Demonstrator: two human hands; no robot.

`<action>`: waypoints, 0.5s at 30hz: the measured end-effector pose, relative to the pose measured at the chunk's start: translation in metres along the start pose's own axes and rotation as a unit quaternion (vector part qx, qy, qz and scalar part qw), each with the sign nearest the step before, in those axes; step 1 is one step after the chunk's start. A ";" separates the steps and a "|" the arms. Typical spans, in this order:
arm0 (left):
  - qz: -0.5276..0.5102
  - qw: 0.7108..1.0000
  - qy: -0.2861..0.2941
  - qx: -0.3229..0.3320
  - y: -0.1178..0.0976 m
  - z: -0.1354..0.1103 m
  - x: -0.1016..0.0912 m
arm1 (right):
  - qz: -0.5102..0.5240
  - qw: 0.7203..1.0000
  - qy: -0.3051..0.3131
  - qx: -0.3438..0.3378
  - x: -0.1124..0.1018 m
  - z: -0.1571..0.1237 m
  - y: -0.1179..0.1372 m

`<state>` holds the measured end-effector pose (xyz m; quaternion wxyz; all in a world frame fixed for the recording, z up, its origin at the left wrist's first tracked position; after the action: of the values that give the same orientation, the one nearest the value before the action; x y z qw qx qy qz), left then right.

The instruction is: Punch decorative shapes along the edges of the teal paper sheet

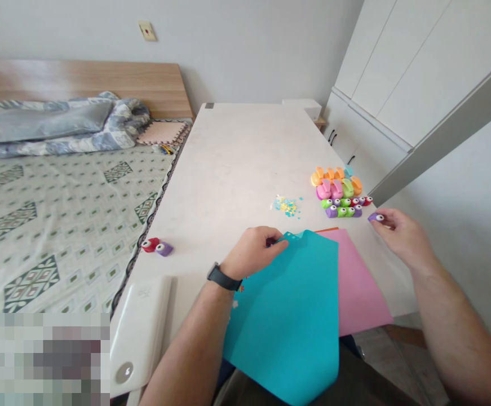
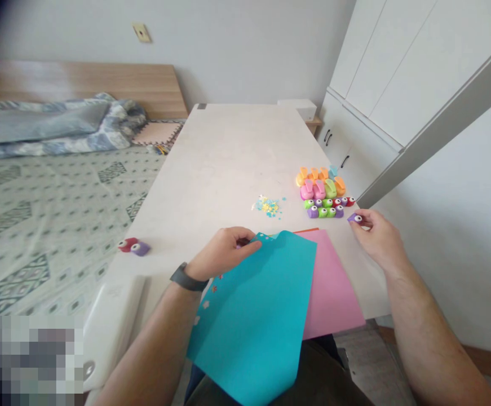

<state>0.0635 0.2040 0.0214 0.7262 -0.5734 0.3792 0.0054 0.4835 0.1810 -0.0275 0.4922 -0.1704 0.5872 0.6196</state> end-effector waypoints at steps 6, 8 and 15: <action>-0.019 1.000 -0.012 -0.011 0.001 0.000 -0.001 | -0.104 0.994 0.028 -0.008 0.003 0.023 -0.012; -0.020 1.000 -0.014 -0.014 0.002 0.000 -0.001 | -0.111 0.993 0.037 -0.029 0.005 0.031 -0.013; -0.019 0.999 -0.020 -0.019 0.002 0.001 -0.001 | -0.048 0.998 0.048 -0.018 0.025 0.046 -0.023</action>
<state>0.0619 0.2058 0.0202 0.7226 -0.5943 0.3530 0.0104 0.5076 0.2285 -0.0489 0.4900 -0.2367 0.5898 0.5966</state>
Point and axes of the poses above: each hand's wrist, its own z-axis towards the middle knuckle, its own x-axis out of the palm, y = z × x, the point moved 2 cm from there along z, towards the middle knuckle, and after that the axes turned 2 degrees about -z, right-handed, at the moved point
